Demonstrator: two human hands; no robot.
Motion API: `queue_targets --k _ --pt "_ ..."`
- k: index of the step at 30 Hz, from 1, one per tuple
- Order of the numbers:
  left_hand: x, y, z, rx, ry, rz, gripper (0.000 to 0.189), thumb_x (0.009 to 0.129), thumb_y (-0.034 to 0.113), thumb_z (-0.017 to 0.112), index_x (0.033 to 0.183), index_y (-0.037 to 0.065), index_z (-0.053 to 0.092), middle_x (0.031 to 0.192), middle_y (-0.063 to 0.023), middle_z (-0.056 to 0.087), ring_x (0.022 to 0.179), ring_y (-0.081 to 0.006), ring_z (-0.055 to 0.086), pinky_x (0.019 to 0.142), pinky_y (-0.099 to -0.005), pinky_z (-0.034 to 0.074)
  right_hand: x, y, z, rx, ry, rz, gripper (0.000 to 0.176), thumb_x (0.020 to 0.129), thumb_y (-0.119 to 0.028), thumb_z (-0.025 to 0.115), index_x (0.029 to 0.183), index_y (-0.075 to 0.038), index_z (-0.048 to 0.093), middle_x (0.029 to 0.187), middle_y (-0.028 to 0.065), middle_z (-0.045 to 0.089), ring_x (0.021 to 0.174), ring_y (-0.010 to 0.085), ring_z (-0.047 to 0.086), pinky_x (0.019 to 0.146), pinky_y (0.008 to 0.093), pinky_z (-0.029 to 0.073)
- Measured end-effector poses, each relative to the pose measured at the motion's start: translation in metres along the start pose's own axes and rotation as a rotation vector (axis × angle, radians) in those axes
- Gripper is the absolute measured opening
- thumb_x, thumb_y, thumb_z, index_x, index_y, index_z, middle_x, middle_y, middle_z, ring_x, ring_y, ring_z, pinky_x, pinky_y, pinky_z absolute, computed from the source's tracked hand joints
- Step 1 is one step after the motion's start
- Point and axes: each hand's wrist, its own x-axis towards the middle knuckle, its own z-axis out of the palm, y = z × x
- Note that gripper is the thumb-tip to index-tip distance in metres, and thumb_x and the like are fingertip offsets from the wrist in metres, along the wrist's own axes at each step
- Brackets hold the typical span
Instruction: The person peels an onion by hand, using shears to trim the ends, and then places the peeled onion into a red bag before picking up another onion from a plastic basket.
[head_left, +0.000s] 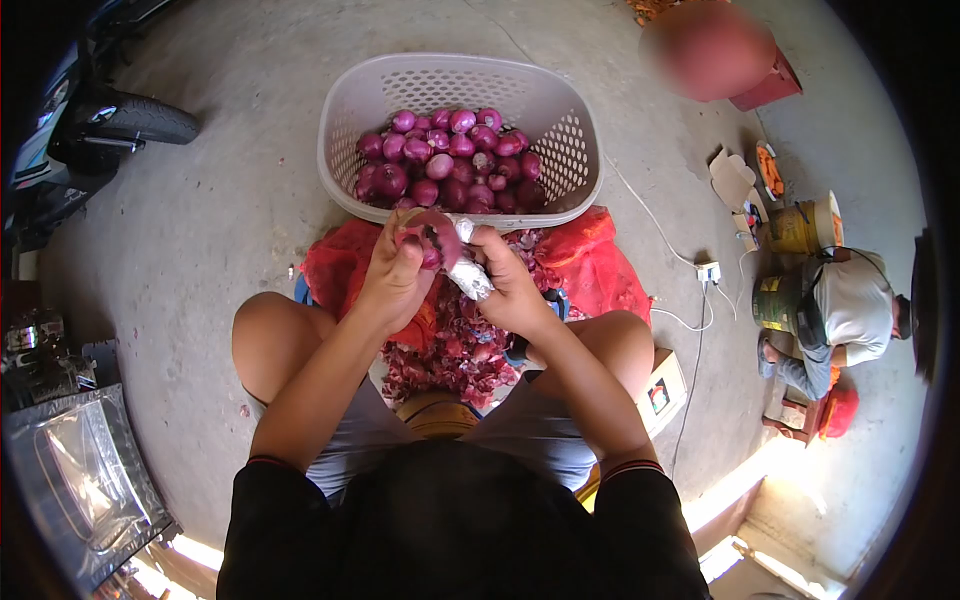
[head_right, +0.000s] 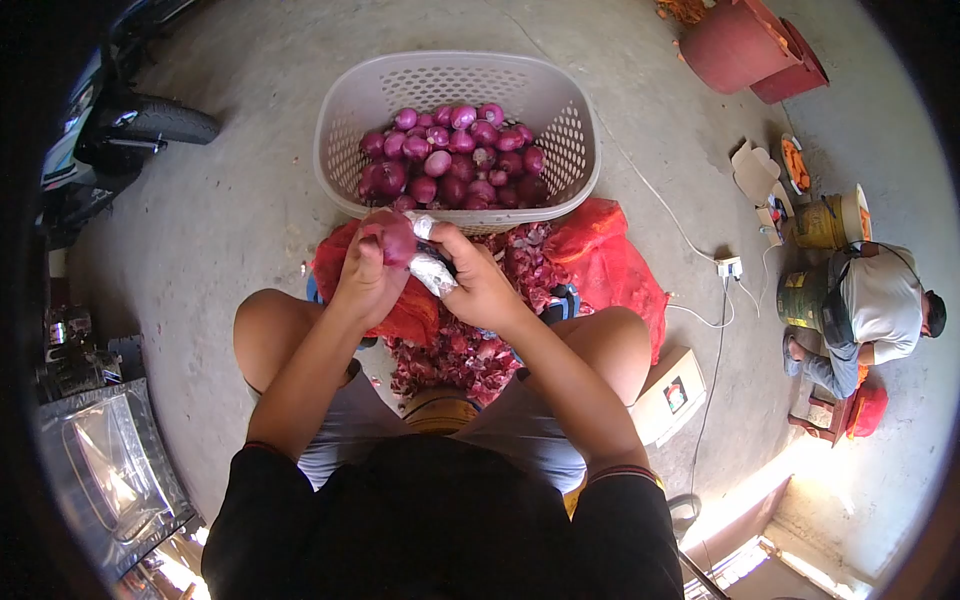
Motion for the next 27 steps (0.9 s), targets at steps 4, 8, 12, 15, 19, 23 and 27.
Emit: queue_targets --k 4,8,12,15,19,23,27 --pt "0.001 0.006 0.004 0.021 -0.017 -0.002 0.064 0.072 0.048 0.072 0.116 0.011 0.043 0.109 0.0001 0.052 0.105 -0.0134 0.051 0.094 -0.0325 0.040 0.000 0.003 0.003 -0.056 0.051 -0.051 0.042 0.078 0.003 0.059 0.117 -0.006 0.047 0.102 0.0139 0.062 0.093 0.0263 0.062 0.081 0.0306 0.046" --pt "0.001 0.004 0.002 0.020 -0.009 0.022 0.064 0.072 0.048 0.073 0.116 0.011 0.043 0.110 0.0001 0.052 0.104 -0.0133 0.051 0.094 -0.0316 0.039 0.001 -0.002 0.010 -0.103 0.135 -0.121 0.042 0.077 0.004 0.059 0.116 -0.006 0.049 0.100 0.0153 0.062 0.090 0.0287 0.064 0.080 0.0314 0.047" --pt "-0.001 0.005 0.008 0.033 0.025 0.047 0.064 0.072 0.044 0.075 0.115 0.011 0.043 0.110 0.0000 0.052 0.105 -0.0134 0.051 0.095 -0.0314 0.040 0.002 -0.007 0.017 -0.152 0.209 -0.165 0.042 0.077 0.006 0.058 0.117 -0.004 0.050 0.103 0.0165 0.062 0.093 0.0280 0.063 0.082 0.0305 0.047" --pt "0.001 0.005 0.008 0.083 0.012 0.087 0.065 0.071 0.041 0.077 0.117 0.011 0.042 0.111 -0.0004 0.052 0.107 -0.0136 0.051 0.095 -0.0316 0.040 0.001 -0.003 0.025 -0.096 0.287 -0.199 0.040 0.080 0.006 0.056 0.118 -0.002 0.050 0.107 0.0169 0.062 0.095 0.0268 0.063 0.083 0.0301 0.046" --pt "0.005 0.004 0.001 0.132 -0.031 0.045 0.078 0.070 0.050 0.072 0.129 0.013 0.037 0.121 -0.0019 0.048 0.117 -0.0180 0.045 0.103 -0.0379 0.034 0.003 -0.006 0.033 -0.040 0.370 -0.202 0.037 0.085 0.005 0.051 0.121 -0.002 0.049 0.105 0.0128 0.062 0.091 0.0210 0.062 0.079 0.0278 0.047" --pt "0.004 0.003 0.006 0.036 0.004 -0.001 0.076 0.069 0.048 0.075 0.126 0.014 0.038 0.116 -0.0010 0.051 0.110 -0.0156 0.049 0.098 -0.0350 0.039 0.002 -0.004 0.027 0.428 0.404 0.030 0.027 0.091 -0.004 0.045 0.117 -0.010 0.049 0.081 0.0030 0.052 0.064 0.0110 0.048 0.055 0.0223 0.037" --pt "0.003 0.004 0.004 -0.080 -0.080 -0.029 0.066 0.073 0.039 0.076 0.121 0.012 0.039 0.115 -0.0028 0.052 0.108 -0.0146 0.051 0.096 -0.0331 0.040 0.006 -0.011 0.004 0.592 0.428 0.067 0.015 0.099 -0.019 0.036 0.100 -0.017 0.051 0.056 -0.0011 0.035 0.043 0.0086 0.030 0.038 0.0220 0.022"
